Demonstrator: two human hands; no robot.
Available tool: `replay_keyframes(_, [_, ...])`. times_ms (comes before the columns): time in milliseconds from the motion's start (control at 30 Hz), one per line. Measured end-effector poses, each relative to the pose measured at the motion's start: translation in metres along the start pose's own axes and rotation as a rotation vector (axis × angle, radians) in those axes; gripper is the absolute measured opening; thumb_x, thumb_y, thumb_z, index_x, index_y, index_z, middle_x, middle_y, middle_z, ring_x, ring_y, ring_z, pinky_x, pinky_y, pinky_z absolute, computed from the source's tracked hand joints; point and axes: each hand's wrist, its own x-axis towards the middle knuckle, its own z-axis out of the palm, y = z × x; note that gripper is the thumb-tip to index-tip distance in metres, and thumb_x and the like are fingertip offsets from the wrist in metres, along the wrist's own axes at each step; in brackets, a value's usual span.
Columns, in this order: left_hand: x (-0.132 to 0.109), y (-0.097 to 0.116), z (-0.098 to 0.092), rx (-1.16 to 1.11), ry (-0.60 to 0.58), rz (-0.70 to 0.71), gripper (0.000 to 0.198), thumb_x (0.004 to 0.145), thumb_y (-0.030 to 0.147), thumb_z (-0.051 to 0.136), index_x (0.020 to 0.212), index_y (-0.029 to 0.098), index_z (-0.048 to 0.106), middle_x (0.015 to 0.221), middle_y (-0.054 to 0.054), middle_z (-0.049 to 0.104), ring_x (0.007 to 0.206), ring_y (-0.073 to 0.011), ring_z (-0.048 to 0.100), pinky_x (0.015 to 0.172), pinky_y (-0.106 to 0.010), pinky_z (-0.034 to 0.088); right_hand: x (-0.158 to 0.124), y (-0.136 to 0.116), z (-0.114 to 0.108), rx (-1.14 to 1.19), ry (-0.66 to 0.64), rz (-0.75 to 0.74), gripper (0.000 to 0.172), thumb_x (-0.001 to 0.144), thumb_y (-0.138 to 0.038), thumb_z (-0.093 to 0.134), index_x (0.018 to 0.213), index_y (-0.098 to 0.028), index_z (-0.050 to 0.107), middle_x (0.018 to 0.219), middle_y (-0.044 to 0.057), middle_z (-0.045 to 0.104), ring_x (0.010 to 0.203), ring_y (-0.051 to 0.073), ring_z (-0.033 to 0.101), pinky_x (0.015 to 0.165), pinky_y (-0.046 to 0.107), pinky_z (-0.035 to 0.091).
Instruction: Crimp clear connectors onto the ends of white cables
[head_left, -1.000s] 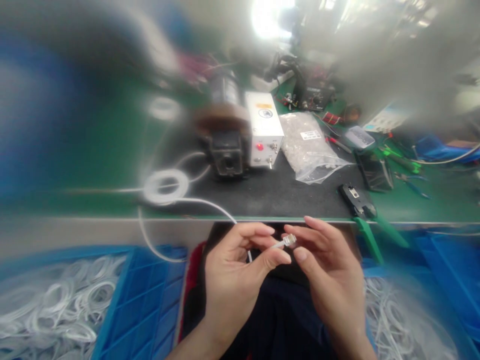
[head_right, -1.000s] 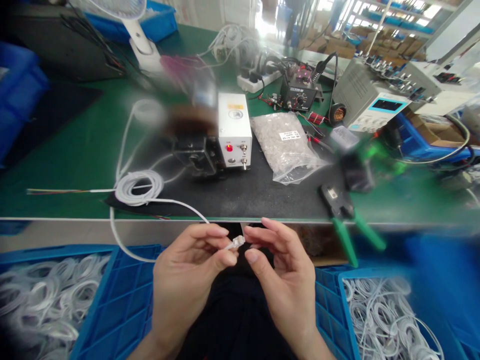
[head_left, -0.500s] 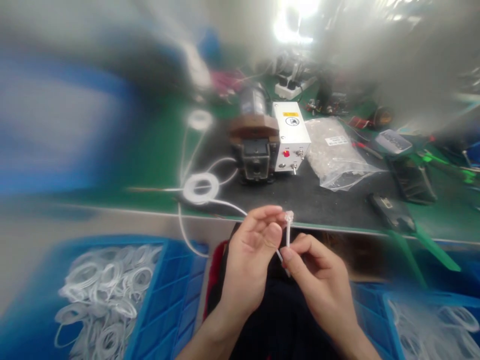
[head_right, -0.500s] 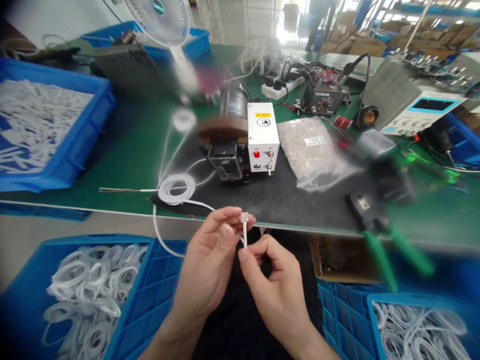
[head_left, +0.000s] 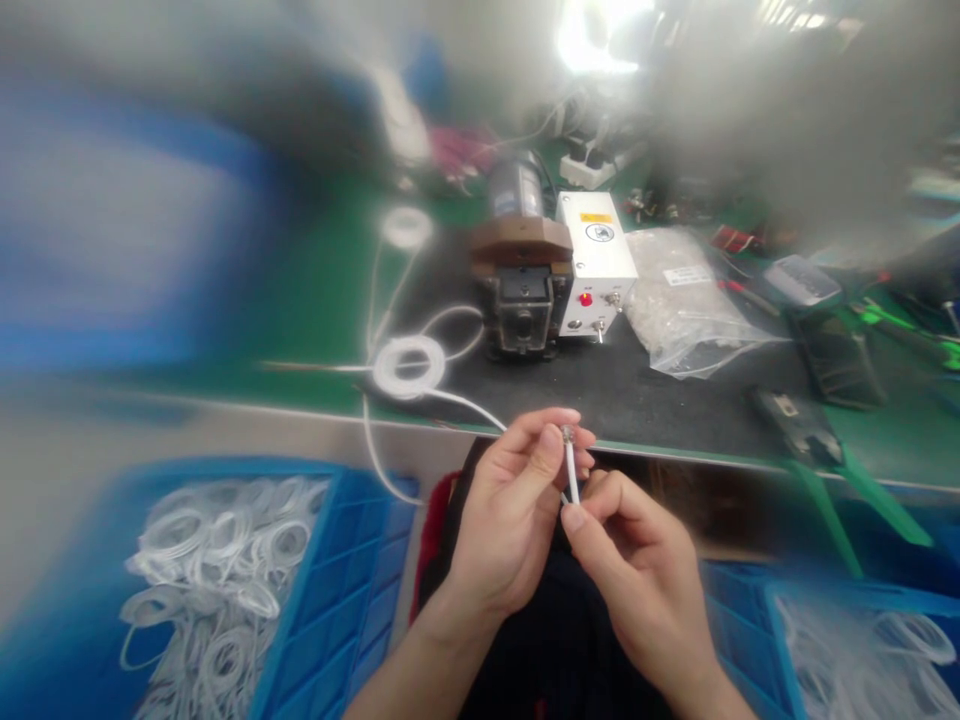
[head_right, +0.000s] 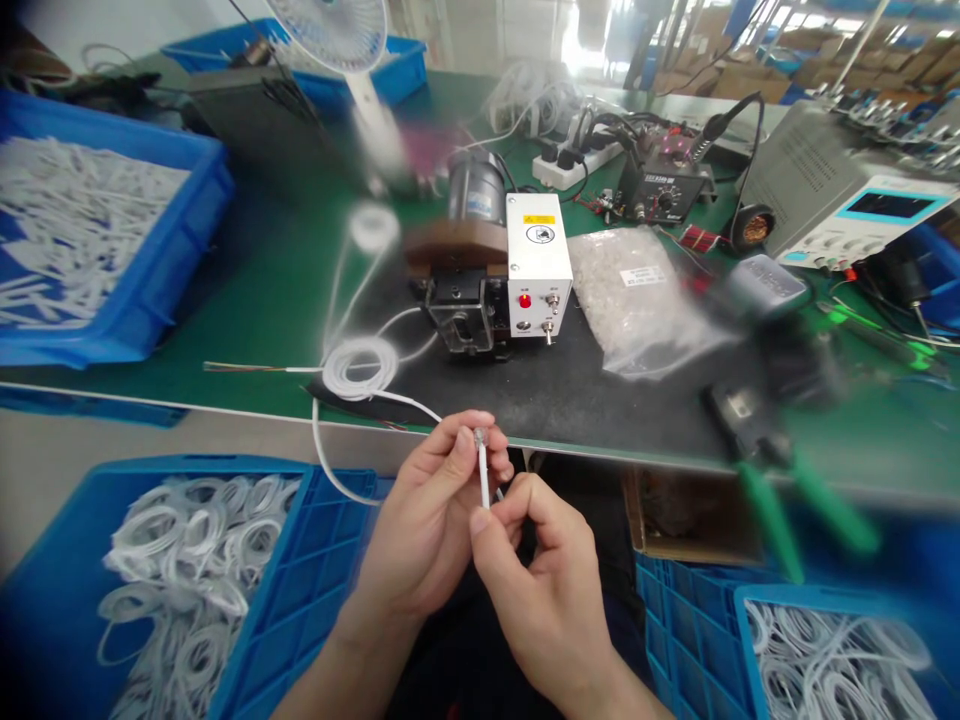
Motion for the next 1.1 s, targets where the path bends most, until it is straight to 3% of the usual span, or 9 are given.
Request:
replay_keyframes(400, [-0.0037,0.0001,0.0046,-0.035,-0.02,-0.028,0.017,0.097,0.031,0.075,0.109,0.018,0.076,0.097,-0.003,0.068,0.079,-0.0059,0.064,0.073,-0.016,0.056,-0.0029,0.0023,0.0014,0.019,0.016,-0.013,0.038,0.101,-0.034,0.066,0.071,-0.013,0.054,0.07,-0.001,0.052,0.065,0.004,0.049,0.062,0.013,0.045])
replay_keyframes(1100, [-0.0049,-0.002,0.0037,-0.052,-0.038,-0.048,0.018,0.098,0.031,0.074,0.11,0.018,0.075,0.097,-0.003,0.068,0.078,-0.0052,0.063,0.07,-0.015,0.055,-0.0075,0.0048,0.0012,0.044,0.032,-0.005,0.036,0.101,-0.034,0.067,0.074,-0.014,0.057,0.073,0.0,0.055,0.069,0.006,0.051,0.066,0.015,0.047])
